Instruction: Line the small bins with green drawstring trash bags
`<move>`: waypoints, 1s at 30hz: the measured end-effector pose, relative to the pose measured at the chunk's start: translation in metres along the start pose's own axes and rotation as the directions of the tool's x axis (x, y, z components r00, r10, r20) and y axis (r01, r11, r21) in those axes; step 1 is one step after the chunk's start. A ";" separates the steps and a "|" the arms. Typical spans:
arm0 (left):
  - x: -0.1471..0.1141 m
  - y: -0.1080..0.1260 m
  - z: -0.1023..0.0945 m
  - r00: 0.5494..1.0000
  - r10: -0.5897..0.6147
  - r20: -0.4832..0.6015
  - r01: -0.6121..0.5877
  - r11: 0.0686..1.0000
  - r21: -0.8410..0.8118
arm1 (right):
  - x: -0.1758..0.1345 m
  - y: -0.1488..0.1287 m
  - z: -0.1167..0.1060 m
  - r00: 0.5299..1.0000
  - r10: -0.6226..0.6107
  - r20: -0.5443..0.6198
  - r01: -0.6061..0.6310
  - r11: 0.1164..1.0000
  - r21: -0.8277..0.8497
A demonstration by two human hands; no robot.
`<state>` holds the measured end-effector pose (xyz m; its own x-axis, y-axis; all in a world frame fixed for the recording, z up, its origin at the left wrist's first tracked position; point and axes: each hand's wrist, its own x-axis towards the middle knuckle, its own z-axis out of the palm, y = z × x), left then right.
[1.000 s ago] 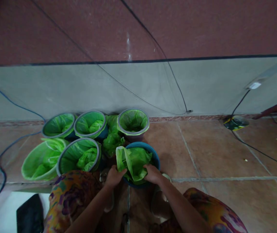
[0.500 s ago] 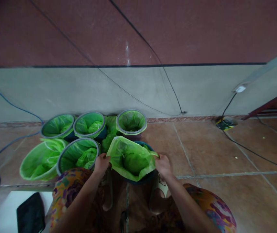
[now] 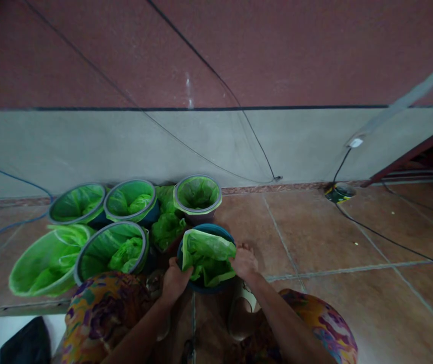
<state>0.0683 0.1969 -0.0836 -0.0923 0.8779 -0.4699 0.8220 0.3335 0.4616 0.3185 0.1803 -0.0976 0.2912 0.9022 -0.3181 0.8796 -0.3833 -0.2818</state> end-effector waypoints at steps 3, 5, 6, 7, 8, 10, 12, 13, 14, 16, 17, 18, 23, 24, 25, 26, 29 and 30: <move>0.001 0.005 -0.002 1.000 0.010 0.024 -0.012 0.997 0.081 | 0.004 -0.016 0.001 0.999 0.018 0.034 -0.017 1.000 -0.013; 0.009 0.003 -0.009 1.000 0.015 0.013 -0.016 0.998 0.057 | 0.008 -0.018 -0.002 0.997 0.046 0.057 -0.047 0.999 0.007; 0.015 0.001 -0.015 1.000 0.019 -0.005 -0.019 1.000 0.023 | 0.011 -0.015 -0.007 0.997 0.061 0.044 -0.062 0.998 0.018; 0.022 -0.002 -0.021 0.999 0.024 -0.027 -0.024 0.999 -0.021 | 0.014 -0.011 -0.013 0.997 0.076 0.022 -0.077 0.997 0.028; 0.029 -0.006 -0.028 0.999 0.022 -0.049 -0.026 0.997 -0.071 | 0.018 -0.005 -0.020 0.995 0.097 -0.006 -0.096 0.995 0.041; 0.044 -0.015 -0.043 0.997 -0.009 -0.073 -0.004 0.985 -0.171 | 0.024 0.012 -0.035 0.985 0.158 -0.074 -0.153 0.986 0.065; 0.058 -0.021 -0.056 0.996 -0.050 -0.070 0.036 0.981 -0.189 | 0.029 0.027 -0.045 0.971 0.214 -0.103 -0.208 0.976 0.063; 0.063 -0.022 -0.060 0.996 -0.055 -0.064 0.045 0.989 -0.141 | 0.030 0.034 -0.047 0.969 0.227 -0.093 -0.223 0.973 0.052; 0.067 -0.022 -0.062 0.997 -0.053 -0.057 0.049 0.996 -0.072 | 0.032 0.038 -0.047 0.972 0.225 -0.069 -0.223 0.974 0.039; 0.071 -0.016 -0.063 0.999 -0.024 -0.039 0.027 0.995 0.094 | 0.033 0.039 -0.042 0.982 0.189 -0.010 -0.189 0.982 0.009; 0.071 -0.011 -0.061 0.999 0.006 -0.035 0.000 0.986 0.166 | 0.033 0.036 -0.038 0.986 0.167 0.007 -0.167 0.986 0.000; 0.070 -0.004 -0.059 0.998 0.044 -0.043 -0.033 0.975 0.221 | 0.033 0.032 -0.034 0.989 0.148 0.015 -0.148 0.989 -0.006; 0.062 0.028 -0.044 0.955 0.283 -0.088 -0.235 0.902 0.361 | 0.035 -0.001 -0.020 0.992 -0.105 -0.074 0.096 0.989 -0.115; 0.062 0.032 -0.042 0.946 0.315 -0.080 -0.269 0.896 0.353 | 0.037 -0.006 -0.019 0.982 -0.171 -0.084 0.158 0.978 -0.138; 0.063 0.035 -0.040 0.937 0.341 -0.071 -0.299 0.892 0.338 | 0.039 -0.011 -0.019 0.970 -0.228 -0.080 0.214 0.965 -0.150; 0.065 0.037 -0.038 0.931 0.361 -0.059 -0.324 0.890 0.321 | 0.042 -0.014 -0.018 0.961 -0.270 -0.064 0.258 0.955 -0.147; 0.075 0.039 -0.035 0.927 0.375 0.001 -0.362 0.893 0.267 | 0.055 -0.018 -0.017 0.947 -0.322 0.014 0.322 0.944 -0.075; 0.080 0.039 -0.034 0.930 0.368 0.011 -0.360 0.902 0.238 | 0.061 -0.017 -0.017 0.947 -0.319 0.044 0.320 0.947 -0.027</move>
<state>0.0737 0.2919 -0.0773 0.2228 0.9351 -0.2755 0.9084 -0.0967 0.4067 0.3272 0.2454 -0.0972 -0.0208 0.9678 -0.2509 0.9362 -0.0692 -0.3447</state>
